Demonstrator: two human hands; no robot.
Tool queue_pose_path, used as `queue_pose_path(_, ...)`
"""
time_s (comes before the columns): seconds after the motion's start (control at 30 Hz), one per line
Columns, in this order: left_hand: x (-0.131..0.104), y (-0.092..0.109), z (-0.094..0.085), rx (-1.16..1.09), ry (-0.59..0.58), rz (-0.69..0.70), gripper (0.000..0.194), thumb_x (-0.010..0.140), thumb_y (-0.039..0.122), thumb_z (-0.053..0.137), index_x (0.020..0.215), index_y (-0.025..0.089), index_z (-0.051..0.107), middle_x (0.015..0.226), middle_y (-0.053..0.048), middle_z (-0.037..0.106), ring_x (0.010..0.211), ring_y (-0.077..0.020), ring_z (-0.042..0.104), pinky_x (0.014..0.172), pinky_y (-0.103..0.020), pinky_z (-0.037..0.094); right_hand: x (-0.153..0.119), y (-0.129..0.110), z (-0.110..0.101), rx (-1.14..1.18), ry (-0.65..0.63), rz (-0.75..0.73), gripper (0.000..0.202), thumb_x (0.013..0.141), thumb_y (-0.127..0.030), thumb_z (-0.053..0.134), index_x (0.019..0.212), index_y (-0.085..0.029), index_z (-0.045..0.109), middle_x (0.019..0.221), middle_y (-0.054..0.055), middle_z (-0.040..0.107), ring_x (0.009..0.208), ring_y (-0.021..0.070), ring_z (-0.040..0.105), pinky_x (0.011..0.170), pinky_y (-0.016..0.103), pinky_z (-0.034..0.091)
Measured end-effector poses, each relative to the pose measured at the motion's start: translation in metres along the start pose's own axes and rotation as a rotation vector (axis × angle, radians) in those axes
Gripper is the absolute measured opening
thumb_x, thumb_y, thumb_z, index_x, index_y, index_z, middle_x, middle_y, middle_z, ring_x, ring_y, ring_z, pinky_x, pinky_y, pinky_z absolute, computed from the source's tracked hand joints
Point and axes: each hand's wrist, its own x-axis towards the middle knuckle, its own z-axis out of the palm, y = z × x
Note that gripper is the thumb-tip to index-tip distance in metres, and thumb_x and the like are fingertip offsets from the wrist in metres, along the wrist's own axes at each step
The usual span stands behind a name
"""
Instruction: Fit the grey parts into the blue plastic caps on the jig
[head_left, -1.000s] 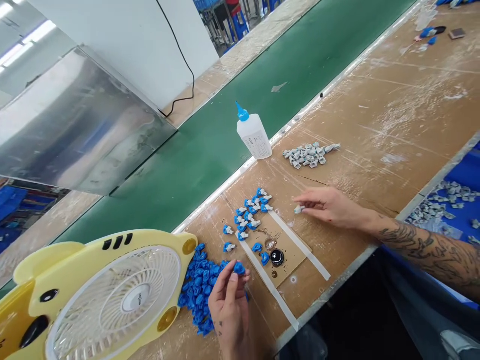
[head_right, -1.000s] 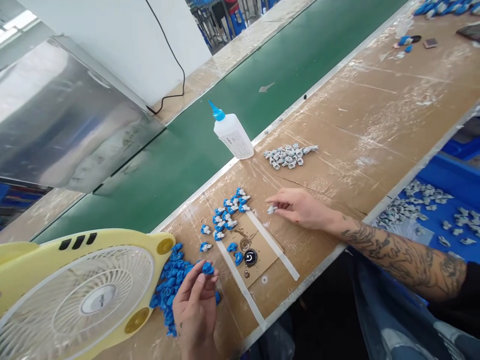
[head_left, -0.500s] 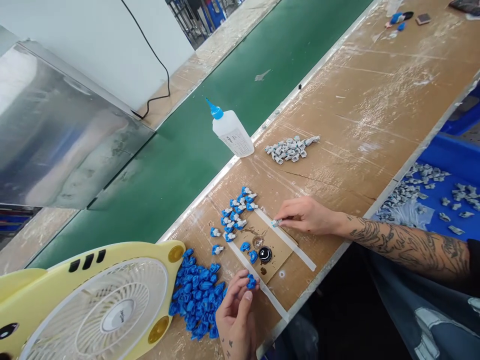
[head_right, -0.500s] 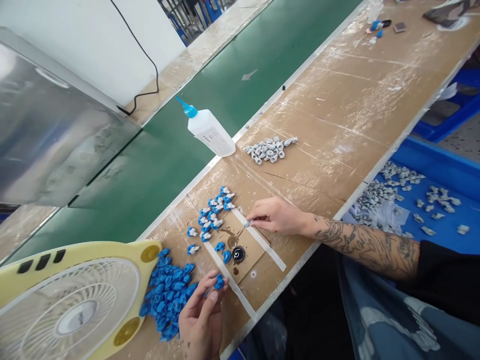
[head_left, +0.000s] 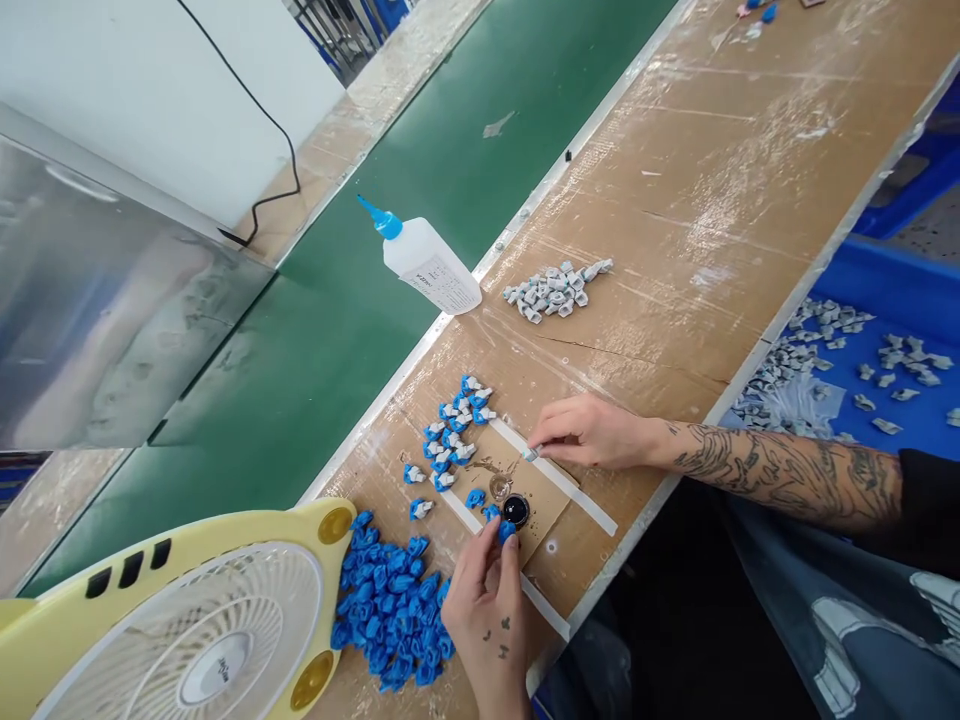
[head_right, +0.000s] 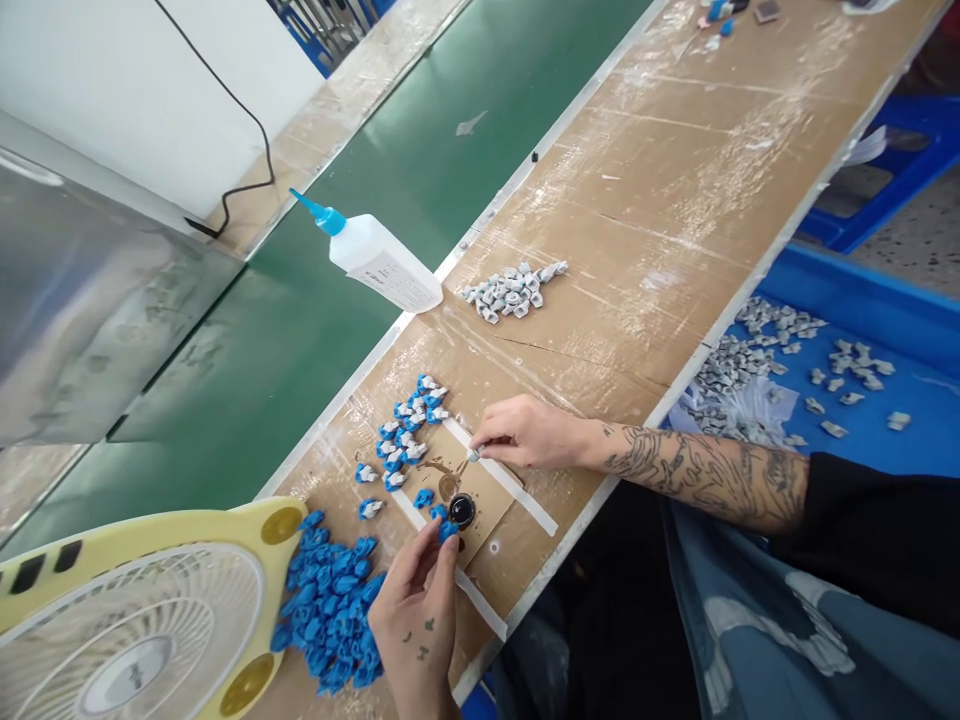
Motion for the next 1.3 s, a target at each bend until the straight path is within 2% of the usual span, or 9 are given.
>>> queue_pose_path(0.13, 0.004, 0.003, 0.007, 0.116, -0.036, 0.154, 0.021, 0.084, 0.041, 0.068, 0.094, 0.027, 0.08, 0.086, -0.005, 0.076, 0.076, -0.0208, 0.071, 0.074, -0.032, 0.057, 0.001, 0.0, 0.0, 0.01, 0.021, -0.007, 0.014, 0.093, -0.016, 0.065, 0.097, -0.012, 0.078, 0.083, 0.008, 0.074, 0.074, 0.0146, 0.068, 0.069, 0.022, 0.053)
queue_pose_path(0.23, 0.005, 0.005, 0.008, 0.105, -0.044, 0.158, 0.02, 0.082, 0.04, 0.069, 0.092, 0.026, 0.08, 0.084, -0.005, 0.075, 0.071, -0.0201, 0.07, 0.069, -0.031, 0.056, 0.001, -0.003, 0.0, 0.002, 0.032, -0.05, 0.015, 0.094, -0.018, 0.065, 0.093, -0.011, 0.078, 0.08, 0.008, 0.075, 0.071, 0.0147, 0.068, 0.067, 0.022, 0.053)
queue_pose_path(0.33, 0.004, 0.007, 0.007, -0.014, -0.018, -0.011, 0.023, 0.074, 0.041, 0.076, 0.088, 0.023, 0.079, 0.084, -0.006, 0.077, 0.073, -0.0209, 0.071, 0.069, -0.032, 0.058, 0.0, -0.013, 0.001, 0.015, 0.051, -0.076, 0.02, 0.097, -0.022, 0.064, 0.093, -0.011, 0.079, 0.081, 0.009, 0.077, 0.073, 0.0151, 0.07, 0.069, 0.022, 0.054)
queue_pose_path(0.47, 0.001, 0.013, 0.01, -0.374, 0.138, -0.275, 0.03, 0.059, 0.037, 0.087, 0.08, 0.018, 0.076, 0.074, -0.005, 0.077, 0.065, -0.019, 0.072, 0.061, -0.027, 0.058, -0.004, -0.031, 0.013, 0.159, 0.138, -0.031, 0.024, 0.097, -0.028, 0.064, 0.093, -0.01, 0.079, 0.082, 0.008, 0.079, 0.071, 0.0131, 0.072, 0.067, 0.018, 0.055)
queue_pose_path(0.6, -0.001, 0.023, 0.019, -0.687, 0.18, -0.354, 0.036, 0.051, 0.038, 0.093, 0.072, 0.018, 0.074, 0.066, -0.002, 0.075, 0.059, -0.0146, 0.07, 0.059, -0.022, 0.057, -0.008, -0.043, 0.036, 0.193, 0.216, -0.047, 0.026, 0.098, -0.029, 0.063, 0.092, -0.01, 0.078, 0.083, 0.009, 0.079, 0.073, 0.0133, 0.074, 0.069, 0.017, 0.056)
queue_pose_path(0.73, 0.0, 0.029, 0.02, -0.768, 0.158, -0.352, 0.039, 0.048, 0.041, 0.095, 0.07, 0.017, 0.074, 0.063, -0.003, 0.074, 0.056, -0.0149, 0.069, 0.058, -0.024, 0.059, -0.008, -0.045, 0.045, 0.154, 0.176, -0.08, 0.026, 0.1, -0.029, 0.06, 0.092, -0.011, 0.078, 0.081, 0.009, 0.077, 0.071, 0.0133, 0.072, 0.068, 0.018, 0.056)
queue_pose_path(0.93, 0.005, 0.029, 0.009, -0.697, 0.026, -0.355, 0.036, 0.052, 0.039, 0.094, 0.073, 0.015, 0.077, 0.066, -0.006, 0.075, 0.058, -0.0175, 0.071, 0.057, -0.026, 0.06, -0.001, -0.045, 0.039, 0.087, 0.021, -0.168, 0.028, 0.101, -0.027, 0.057, 0.092, -0.012, 0.078, 0.077, 0.008, 0.076, 0.071, 0.0146, 0.07, 0.066, 0.021, 0.055)
queue_pose_path(1.13, 0.023, 0.023, -0.001, -0.553, 0.045, -0.232, 0.034, 0.055, 0.04, 0.089, 0.077, 0.016, 0.077, 0.07, -0.006, 0.076, 0.061, -0.019, 0.071, 0.058, -0.028, 0.059, 0.013, -0.04, 0.036, 0.03, -0.069, -0.131, 0.018, 0.096, -0.025, 0.065, 0.1, -0.013, 0.077, 0.089, 0.007, 0.077, 0.08, 0.0147, 0.071, 0.074, 0.021, 0.054)
queue_pose_path(1.3, 0.071, 0.005, -0.028, -0.115, 0.211, -0.064, 0.039, 0.065, 0.048, 0.074, 0.093, 0.02, 0.078, 0.083, -0.006, 0.078, 0.073, -0.0222, 0.073, 0.067, -0.031, 0.058, 0.042, -0.016, -0.018, -0.42, -0.139, 0.059, 0.015, 0.094, -0.024, 0.066, 0.1, -0.016, 0.076, 0.098, 0.009, 0.074, 0.087, 0.0181, 0.068, 0.08, 0.028, 0.052)
